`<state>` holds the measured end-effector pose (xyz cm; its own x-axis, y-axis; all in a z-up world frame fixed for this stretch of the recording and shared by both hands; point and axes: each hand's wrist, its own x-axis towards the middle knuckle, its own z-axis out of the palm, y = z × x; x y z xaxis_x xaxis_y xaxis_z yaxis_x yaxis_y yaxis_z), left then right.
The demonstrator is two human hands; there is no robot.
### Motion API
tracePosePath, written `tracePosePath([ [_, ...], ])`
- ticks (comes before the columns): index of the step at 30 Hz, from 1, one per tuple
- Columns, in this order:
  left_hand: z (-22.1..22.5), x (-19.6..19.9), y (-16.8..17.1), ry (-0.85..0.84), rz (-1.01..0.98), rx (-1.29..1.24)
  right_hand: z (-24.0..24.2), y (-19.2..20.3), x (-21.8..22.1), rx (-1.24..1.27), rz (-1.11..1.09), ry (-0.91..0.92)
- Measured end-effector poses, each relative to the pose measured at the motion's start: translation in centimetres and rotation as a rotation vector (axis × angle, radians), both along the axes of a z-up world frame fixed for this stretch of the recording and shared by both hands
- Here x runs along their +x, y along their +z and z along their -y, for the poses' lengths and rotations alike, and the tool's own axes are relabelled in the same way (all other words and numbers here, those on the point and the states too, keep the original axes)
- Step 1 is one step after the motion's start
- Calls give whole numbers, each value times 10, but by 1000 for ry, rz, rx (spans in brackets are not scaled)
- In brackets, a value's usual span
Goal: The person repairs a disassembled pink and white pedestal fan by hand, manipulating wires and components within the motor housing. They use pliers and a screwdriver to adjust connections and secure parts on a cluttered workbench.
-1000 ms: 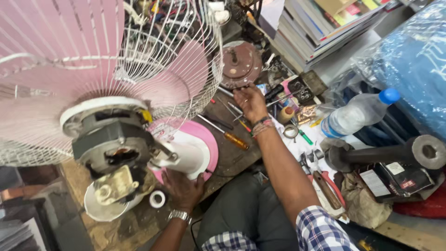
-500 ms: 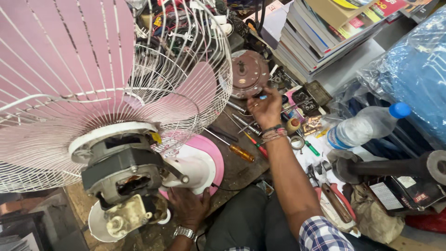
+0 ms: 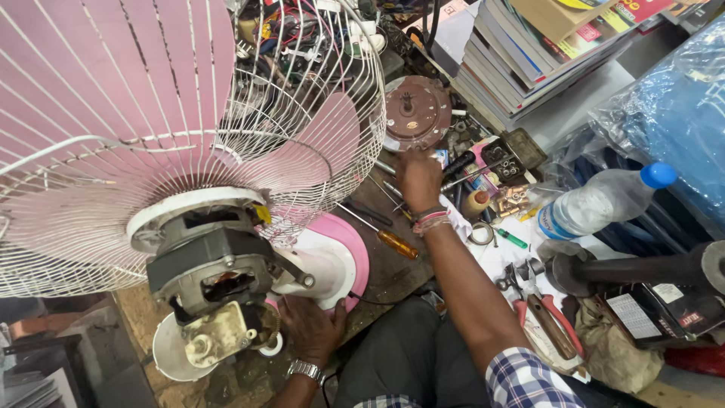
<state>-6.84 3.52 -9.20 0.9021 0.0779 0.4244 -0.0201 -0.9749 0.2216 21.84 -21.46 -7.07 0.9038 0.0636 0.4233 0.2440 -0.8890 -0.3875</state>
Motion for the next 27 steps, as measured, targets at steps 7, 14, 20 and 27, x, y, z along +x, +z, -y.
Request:
tracePosePath([
  [7,1,2,5,6,-7,1,-10,2,-9,-93,83,28],
  [14,2,1,4,28,-35,-26,33,81,-12,289,-102,3],
  [20,2,0,1,5,16,-40,99,129,-25,120,60,-316],
  [27,3,1,4,9,21,15,117,83,-7,125,-43,-315],
])
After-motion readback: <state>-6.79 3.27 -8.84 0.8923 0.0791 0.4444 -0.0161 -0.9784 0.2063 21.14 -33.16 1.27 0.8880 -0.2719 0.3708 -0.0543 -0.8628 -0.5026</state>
